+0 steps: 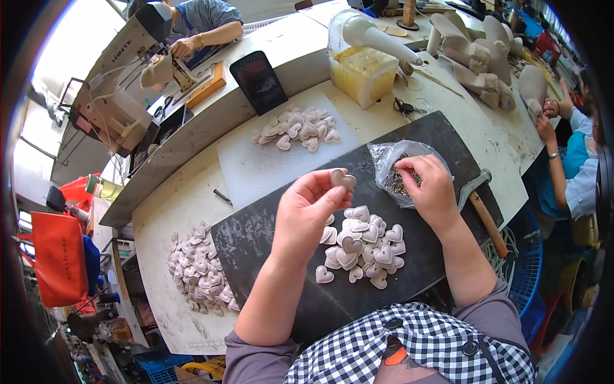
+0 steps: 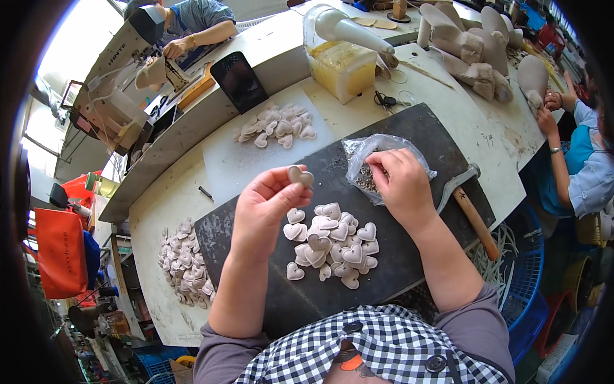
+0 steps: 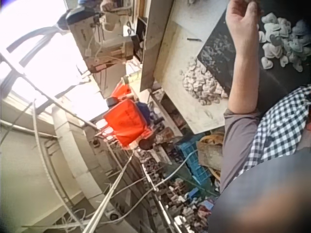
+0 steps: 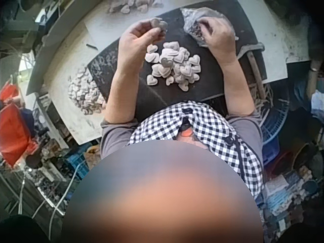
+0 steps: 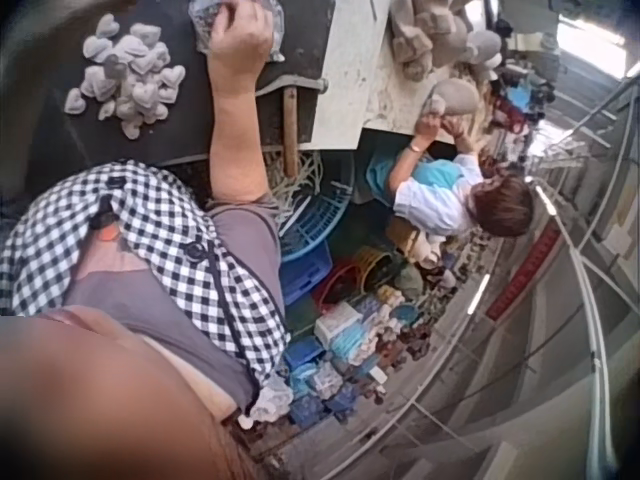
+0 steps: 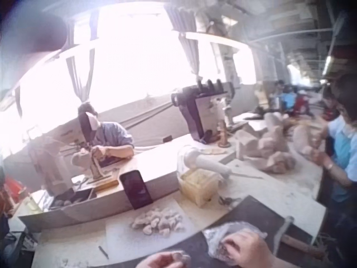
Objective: Assembling decorative heart-shaped components for shoes by attaching metal studs or nails using a hammer.
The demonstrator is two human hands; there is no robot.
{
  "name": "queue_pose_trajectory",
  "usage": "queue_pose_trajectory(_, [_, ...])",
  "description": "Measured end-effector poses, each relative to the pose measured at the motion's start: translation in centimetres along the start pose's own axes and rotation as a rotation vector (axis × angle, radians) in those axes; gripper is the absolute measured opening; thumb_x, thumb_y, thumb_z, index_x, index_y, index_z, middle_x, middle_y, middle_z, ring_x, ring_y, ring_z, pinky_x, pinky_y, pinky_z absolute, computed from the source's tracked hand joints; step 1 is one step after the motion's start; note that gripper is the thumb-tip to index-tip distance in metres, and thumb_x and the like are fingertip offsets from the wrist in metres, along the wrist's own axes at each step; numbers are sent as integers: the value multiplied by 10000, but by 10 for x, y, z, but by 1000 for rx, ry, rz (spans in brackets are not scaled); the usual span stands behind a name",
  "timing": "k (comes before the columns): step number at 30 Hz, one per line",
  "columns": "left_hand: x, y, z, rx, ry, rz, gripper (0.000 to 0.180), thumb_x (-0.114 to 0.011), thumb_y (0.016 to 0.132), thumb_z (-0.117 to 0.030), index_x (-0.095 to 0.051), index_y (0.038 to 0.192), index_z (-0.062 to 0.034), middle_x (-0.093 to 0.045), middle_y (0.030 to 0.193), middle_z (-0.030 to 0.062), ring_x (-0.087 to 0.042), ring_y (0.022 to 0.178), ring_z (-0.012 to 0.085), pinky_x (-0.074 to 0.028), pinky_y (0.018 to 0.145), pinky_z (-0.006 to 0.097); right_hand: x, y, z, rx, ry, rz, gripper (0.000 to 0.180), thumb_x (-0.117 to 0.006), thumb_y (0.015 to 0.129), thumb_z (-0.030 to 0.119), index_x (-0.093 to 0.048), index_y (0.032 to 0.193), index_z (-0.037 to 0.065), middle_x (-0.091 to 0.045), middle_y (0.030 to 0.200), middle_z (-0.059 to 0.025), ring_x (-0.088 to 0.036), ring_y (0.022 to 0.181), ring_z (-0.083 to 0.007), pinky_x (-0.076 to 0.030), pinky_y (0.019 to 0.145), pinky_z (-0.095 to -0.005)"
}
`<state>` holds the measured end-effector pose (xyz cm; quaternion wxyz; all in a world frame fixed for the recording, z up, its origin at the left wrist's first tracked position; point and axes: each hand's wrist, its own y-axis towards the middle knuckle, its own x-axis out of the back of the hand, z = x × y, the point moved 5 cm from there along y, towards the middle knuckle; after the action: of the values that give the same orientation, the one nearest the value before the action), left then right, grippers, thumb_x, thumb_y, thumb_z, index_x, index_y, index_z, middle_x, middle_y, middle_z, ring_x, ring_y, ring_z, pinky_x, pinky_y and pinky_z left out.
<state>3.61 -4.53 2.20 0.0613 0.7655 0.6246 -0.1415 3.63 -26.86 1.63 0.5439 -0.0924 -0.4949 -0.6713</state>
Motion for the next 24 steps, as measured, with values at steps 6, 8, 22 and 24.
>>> queue_pose_trajectory(6, [-18, -17, 9, 72, -8, 63, 219, -694, 921, -74, -613, 1094, 32, -693, 961, 68, -657, 831, 113, -552, 771, 252, 18, -5, 44, -230, 501, 36, 118, -739, 814, 48, -682, 916, 37, -674, 875, -89, -624, 852, -258, -503, 787, -354])
queue_pose_trajectory(8, [-20, -19, 12, 73, 28, 55, 203, -706, 909, -70, -618, 1062, 30, -693, 939, 62, -655, 825, 102, -547, 766, 241, 18, -2, 59, -22, 502, 28, 152, -771, 784, 55, -692, 914, 50, -647, 883, -72, -597, 869, -241, -484, 773, -345])
queue_pose_trajectory(22, [-26, -27, 5, 19, 150, 63, 215, -709, 901, -50, -620, 1072, 47, -700, 962, 86, -672, 853, 117, -554, 779, 248, 16, -3, 75, 199, 177, -47, 121, -752, 769, 62, -666, 855, 61, -601, 948, -76, -554, 904, -272, -460, 818, -373])
queue_pose_trajectory(24, [-27, -26, 8, 44, 62, 108, 225, -704, 910, -67, -622, 1083, 51, -699, 946, 82, -667, 830, 115, -552, 768, 248, 14, -4, 78, 225, 121, -13, 132, -733, 778, 45, -649, 879, 57, -599, 956, -80, -551, 915, -276, -461, 825, -376])
